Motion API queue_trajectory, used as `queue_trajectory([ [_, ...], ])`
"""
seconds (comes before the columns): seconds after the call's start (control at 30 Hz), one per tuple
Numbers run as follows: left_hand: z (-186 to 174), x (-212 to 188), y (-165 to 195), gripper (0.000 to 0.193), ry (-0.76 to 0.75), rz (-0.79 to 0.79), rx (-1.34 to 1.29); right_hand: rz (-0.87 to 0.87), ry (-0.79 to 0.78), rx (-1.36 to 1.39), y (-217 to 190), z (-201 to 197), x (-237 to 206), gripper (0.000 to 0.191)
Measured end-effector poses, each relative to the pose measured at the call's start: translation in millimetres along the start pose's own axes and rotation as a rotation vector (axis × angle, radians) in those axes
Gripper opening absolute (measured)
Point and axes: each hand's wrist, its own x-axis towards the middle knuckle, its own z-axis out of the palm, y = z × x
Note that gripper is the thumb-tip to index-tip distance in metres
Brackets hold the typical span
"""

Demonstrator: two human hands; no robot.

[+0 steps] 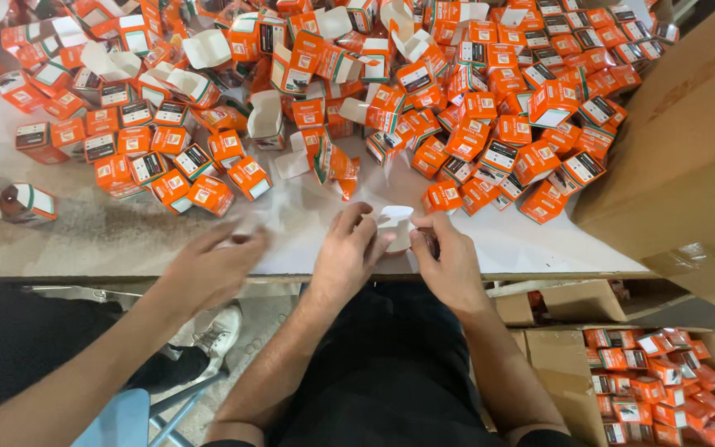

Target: The person picks a flat white paper carton from the table, opens and folds it into shape, places a small orange-wrapped item inside, closes the carton, and sets the finished box onto a pile on the table, repeating this cycle with more boxes.

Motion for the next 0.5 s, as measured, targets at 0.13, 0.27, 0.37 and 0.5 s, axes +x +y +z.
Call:
queue_trajectory([
  [0.13,-8,3,3,0.048,-0.092,0.104,-0.067,0.037,0.055,-0.032,-2,0,-2,0.016],
  [0.27,-1,8,0,0.046,-0.142,0.154,-0.140,-0.021,0.130,-0.070,10,-1,-5,0.016],
  [0.37,5,8,-5,0.044,-0.162,0.128,-0.170,0.085,0.093,0.116,23,-2,-4,0.014],
  [0.5,6,3,-8,0.049,-0.137,0.100,-0.145,0.108,0.026,0.265,34,-3,2,0.015],
])
